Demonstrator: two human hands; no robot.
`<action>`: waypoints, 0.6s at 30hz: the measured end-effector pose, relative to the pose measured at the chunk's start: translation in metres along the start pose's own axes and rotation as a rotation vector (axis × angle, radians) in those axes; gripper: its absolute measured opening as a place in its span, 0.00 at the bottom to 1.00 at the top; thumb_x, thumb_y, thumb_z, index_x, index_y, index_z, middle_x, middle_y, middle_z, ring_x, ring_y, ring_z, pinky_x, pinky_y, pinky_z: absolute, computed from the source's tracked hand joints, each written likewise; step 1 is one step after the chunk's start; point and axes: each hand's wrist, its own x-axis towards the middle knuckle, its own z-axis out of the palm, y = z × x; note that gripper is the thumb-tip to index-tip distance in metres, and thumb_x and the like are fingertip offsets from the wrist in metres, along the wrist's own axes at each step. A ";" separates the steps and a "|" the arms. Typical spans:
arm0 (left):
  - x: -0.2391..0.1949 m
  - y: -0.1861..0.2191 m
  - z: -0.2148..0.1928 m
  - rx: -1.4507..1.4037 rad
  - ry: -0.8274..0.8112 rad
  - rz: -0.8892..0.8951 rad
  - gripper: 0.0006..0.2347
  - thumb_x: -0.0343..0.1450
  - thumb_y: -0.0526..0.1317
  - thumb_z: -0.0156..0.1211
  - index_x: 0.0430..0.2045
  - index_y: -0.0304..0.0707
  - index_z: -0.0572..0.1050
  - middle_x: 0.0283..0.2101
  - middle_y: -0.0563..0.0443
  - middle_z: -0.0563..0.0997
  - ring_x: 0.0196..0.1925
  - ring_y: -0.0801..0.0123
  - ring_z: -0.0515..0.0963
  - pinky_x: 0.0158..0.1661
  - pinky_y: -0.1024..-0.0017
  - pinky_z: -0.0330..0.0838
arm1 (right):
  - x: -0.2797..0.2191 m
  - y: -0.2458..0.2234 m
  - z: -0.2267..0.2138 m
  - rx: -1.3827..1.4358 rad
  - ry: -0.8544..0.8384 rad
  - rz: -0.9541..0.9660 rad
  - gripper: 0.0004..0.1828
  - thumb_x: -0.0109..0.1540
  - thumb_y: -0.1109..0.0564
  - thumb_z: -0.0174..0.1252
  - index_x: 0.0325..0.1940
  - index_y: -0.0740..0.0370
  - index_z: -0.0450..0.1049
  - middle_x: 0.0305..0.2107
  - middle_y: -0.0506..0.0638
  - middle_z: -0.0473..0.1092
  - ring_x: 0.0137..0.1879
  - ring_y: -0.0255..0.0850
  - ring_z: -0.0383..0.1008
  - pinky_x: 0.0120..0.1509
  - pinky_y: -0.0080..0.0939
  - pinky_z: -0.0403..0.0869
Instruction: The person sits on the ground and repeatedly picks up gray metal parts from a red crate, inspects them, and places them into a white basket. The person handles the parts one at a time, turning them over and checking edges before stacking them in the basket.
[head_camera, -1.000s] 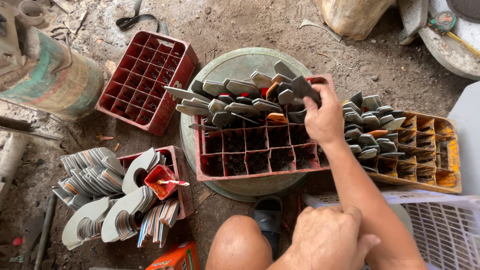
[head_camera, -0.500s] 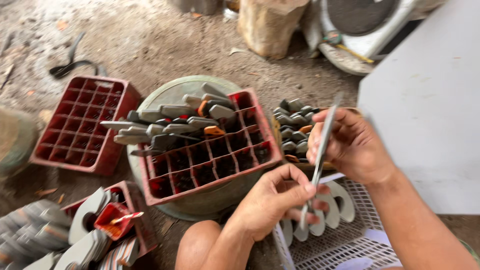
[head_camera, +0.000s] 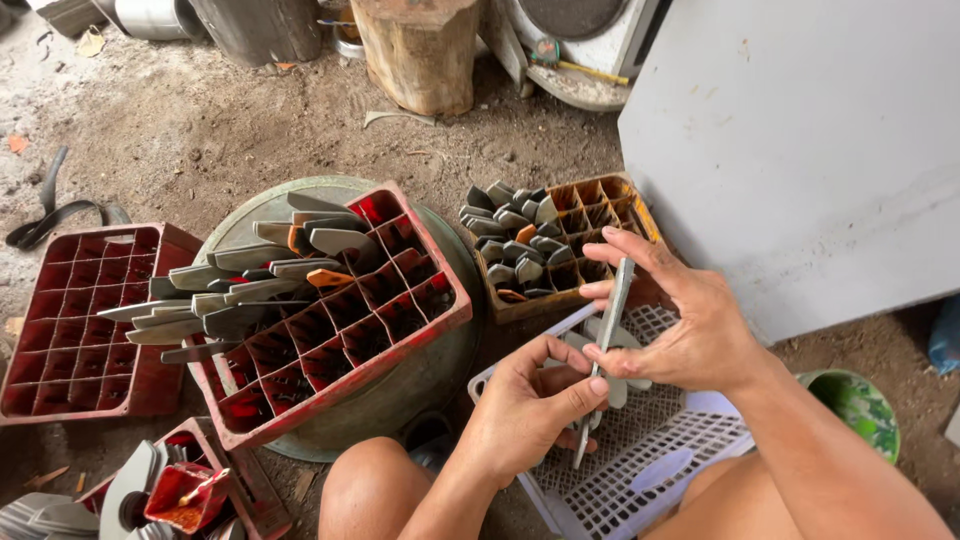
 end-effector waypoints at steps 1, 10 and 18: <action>0.002 -0.003 0.003 -0.017 -0.001 -0.005 0.10 0.70 0.36 0.66 0.37 0.34 0.70 0.38 0.46 0.85 0.37 0.74 0.85 0.28 0.72 0.80 | -0.003 0.005 -0.001 -0.042 0.021 -0.029 0.55 0.44 0.60 0.78 0.73 0.51 0.60 0.59 0.55 0.73 0.53 0.41 0.83 0.56 0.41 0.83; 0.014 -0.006 0.016 0.028 0.093 0.101 0.09 0.70 0.35 0.65 0.40 0.33 0.73 0.37 0.45 0.86 0.34 0.75 0.85 0.25 0.79 0.74 | 0.001 0.027 -0.004 0.081 -0.048 -0.029 0.58 0.46 0.55 0.79 0.76 0.52 0.58 0.65 0.60 0.68 0.55 0.40 0.82 0.62 0.42 0.78; 0.020 -0.019 0.018 0.089 0.195 0.231 0.07 0.70 0.35 0.66 0.34 0.32 0.74 0.31 0.47 0.85 0.30 0.78 0.81 0.27 0.80 0.71 | 0.005 0.035 -0.003 0.539 -0.108 0.249 0.58 0.46 0.56 0.79 0.77 0.49 0.58 0.56 0.60 0.75 0.56 0.46 0.81 0.62 0.52 0.82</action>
